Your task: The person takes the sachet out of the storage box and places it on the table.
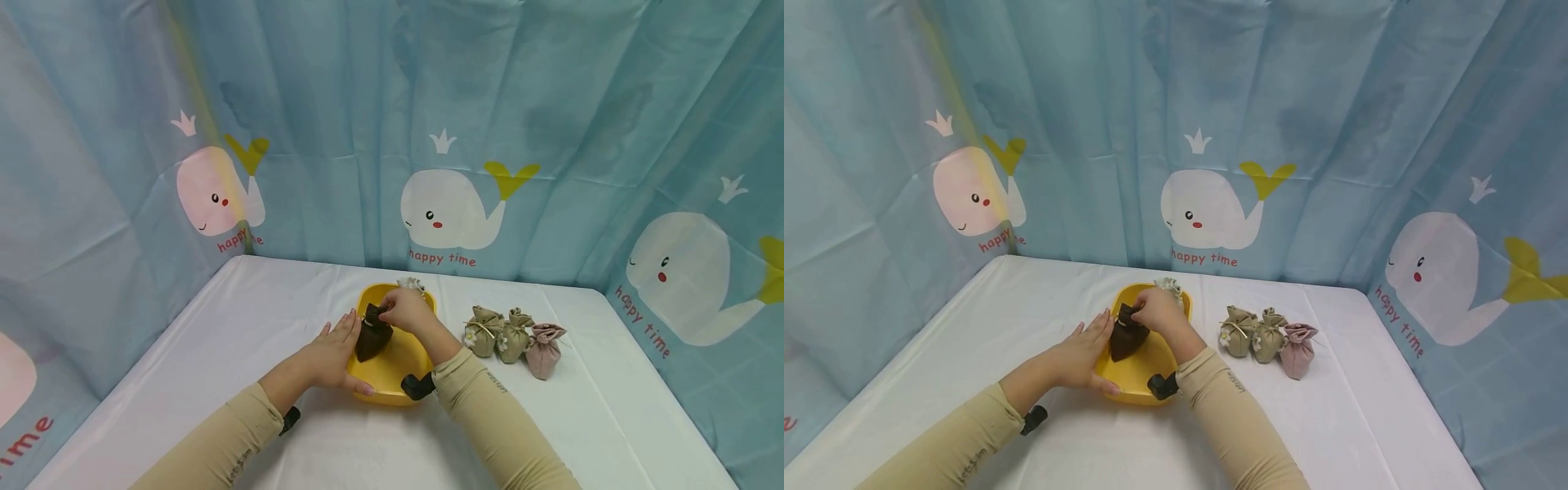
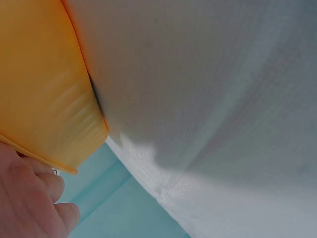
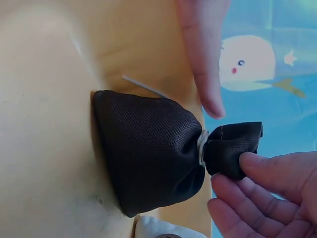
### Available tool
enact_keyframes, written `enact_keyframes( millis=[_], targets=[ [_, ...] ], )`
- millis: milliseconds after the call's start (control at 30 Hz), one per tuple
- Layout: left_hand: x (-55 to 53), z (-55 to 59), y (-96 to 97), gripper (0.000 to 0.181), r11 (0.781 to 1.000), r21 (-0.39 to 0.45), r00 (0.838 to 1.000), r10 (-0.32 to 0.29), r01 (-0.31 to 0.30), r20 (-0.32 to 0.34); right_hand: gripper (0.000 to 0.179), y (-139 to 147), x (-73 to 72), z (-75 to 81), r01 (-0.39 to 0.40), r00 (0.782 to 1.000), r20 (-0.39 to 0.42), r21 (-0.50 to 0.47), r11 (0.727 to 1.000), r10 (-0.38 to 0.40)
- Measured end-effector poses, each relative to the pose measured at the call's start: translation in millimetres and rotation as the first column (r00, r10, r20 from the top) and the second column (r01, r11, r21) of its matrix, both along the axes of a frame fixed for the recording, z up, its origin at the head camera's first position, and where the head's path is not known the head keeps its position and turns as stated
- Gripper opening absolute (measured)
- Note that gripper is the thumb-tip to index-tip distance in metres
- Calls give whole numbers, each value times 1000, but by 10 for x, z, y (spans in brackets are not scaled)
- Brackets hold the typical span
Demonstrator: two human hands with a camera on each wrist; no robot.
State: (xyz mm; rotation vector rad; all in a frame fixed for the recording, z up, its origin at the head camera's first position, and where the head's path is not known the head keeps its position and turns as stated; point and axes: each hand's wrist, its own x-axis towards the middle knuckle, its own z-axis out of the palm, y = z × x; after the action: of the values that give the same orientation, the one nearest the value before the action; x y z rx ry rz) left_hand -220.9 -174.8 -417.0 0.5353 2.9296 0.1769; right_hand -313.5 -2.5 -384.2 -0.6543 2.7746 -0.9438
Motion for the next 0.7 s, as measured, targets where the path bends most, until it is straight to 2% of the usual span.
enact_keyframes(
  millis=[100, 333, 567, 700],
  targets=[
    [-8, -9, -5, 136, 1000, 3, 1000, 1, -1, 1, 6, -14, -4, -6, 7, 1000, 21, -18, 1000, -6],
    [2, -14, -7, 135, 1000, -2, 1000, 0, 0, -16, 13, -4, 8, -11, 25, 999, 34, -40, 999, -23],
    [20, 21, 5, 133, 1000, 18, 1000, -6, 6, -14, 13, 35, 61, 57, 58, 997, 55, -60, 996, -55],
    [6, -2, -2, 133, 1000, 25, 1000, -14, 14, -13, 12, 65, 92, 103, 67, 996, 57, -94, 993, -62]
  ],
)
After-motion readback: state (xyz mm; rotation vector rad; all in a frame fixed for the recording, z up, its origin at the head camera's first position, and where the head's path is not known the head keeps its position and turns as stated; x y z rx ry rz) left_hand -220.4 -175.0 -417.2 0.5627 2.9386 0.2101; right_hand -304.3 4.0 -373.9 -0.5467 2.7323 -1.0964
